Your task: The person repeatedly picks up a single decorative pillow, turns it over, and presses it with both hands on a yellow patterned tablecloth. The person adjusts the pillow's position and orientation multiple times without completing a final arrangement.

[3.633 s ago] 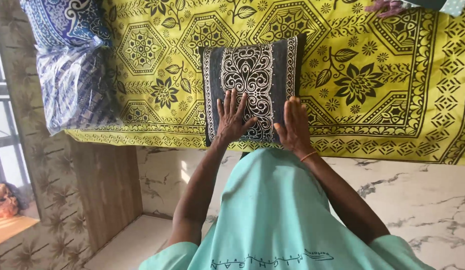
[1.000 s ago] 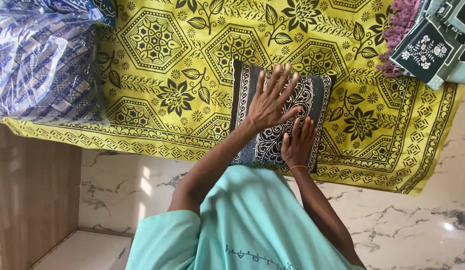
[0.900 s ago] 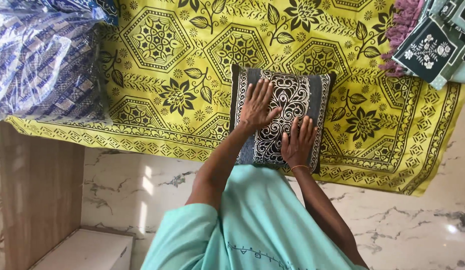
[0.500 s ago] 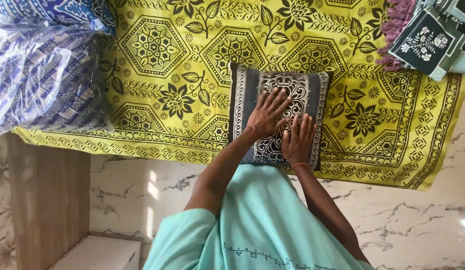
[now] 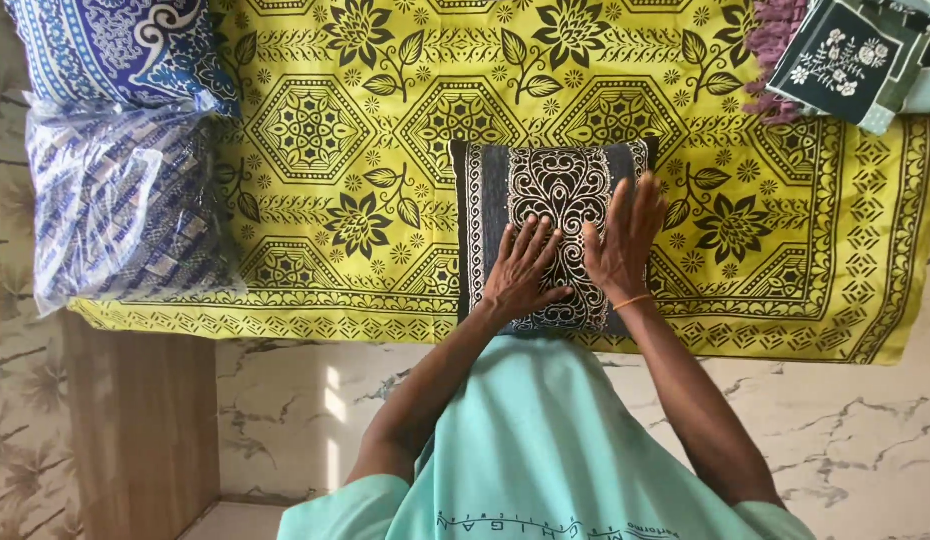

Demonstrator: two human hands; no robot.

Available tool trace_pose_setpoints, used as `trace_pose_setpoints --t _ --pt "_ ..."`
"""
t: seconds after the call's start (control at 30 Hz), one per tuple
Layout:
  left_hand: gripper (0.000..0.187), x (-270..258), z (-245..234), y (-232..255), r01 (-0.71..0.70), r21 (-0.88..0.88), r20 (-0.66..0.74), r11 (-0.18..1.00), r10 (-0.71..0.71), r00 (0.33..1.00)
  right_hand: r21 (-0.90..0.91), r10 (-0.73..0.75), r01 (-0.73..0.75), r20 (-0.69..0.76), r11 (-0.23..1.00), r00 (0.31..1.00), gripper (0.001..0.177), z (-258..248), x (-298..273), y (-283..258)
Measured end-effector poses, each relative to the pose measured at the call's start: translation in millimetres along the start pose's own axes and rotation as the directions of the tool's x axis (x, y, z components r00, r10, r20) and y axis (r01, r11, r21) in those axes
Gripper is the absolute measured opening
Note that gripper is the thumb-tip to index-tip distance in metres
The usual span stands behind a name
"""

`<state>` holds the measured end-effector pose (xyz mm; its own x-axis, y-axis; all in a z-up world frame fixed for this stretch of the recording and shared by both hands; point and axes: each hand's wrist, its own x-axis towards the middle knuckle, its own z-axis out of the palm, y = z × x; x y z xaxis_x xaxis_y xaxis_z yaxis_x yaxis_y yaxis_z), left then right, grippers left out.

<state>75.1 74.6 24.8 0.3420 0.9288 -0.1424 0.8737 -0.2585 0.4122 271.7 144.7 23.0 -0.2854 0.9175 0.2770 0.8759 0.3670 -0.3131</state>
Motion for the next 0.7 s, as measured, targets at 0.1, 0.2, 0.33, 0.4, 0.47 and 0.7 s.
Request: trace_pose_setpoints --t 0.1,0.2,0.33,0.4,0.47,0.7 --pt "0.107 1 6 -1 0.007 0.073 0.047 0.997 -0.010 0.999 -0.018 -0.094 0.092 -0.158 0.996 0.983 0.073 8 36 3" --pt "0.108 2 13 -3 0.005 0.130 0.041 0.992 -0.011 0.999 0.059 -0.012 0.001 0.183 0.998 0.983 0.073 25 28 -1" --pt "0.109 2 13 -4 0.006 0.082 0.067 0.997 -0.012 0.998 -0.077 0.122 -0.095 0.515 0.992 0.848 0.072 35 41 9" --pt "0.109 4 14 -9 -0.001 0.088 0.090 0.996 -0.007 0.996 -0.047 -0.011 0.027 0.303 0.999 0.953 0.073 36 52 8" --pt "0.109 3 16 -7 0.006 0.090 0.098 0.996 -0.015 0.995 -0.041 -0.073 0.081 0.170 0.996 0.983 0.074 37 60 6" --pt "0.111 7 11 -6 0.011 0.145 0.178 0.989 -0.037 0.983 -0.011 -0.057 0.071 0.468 0.997 0.882 0.080 88 73 -13"
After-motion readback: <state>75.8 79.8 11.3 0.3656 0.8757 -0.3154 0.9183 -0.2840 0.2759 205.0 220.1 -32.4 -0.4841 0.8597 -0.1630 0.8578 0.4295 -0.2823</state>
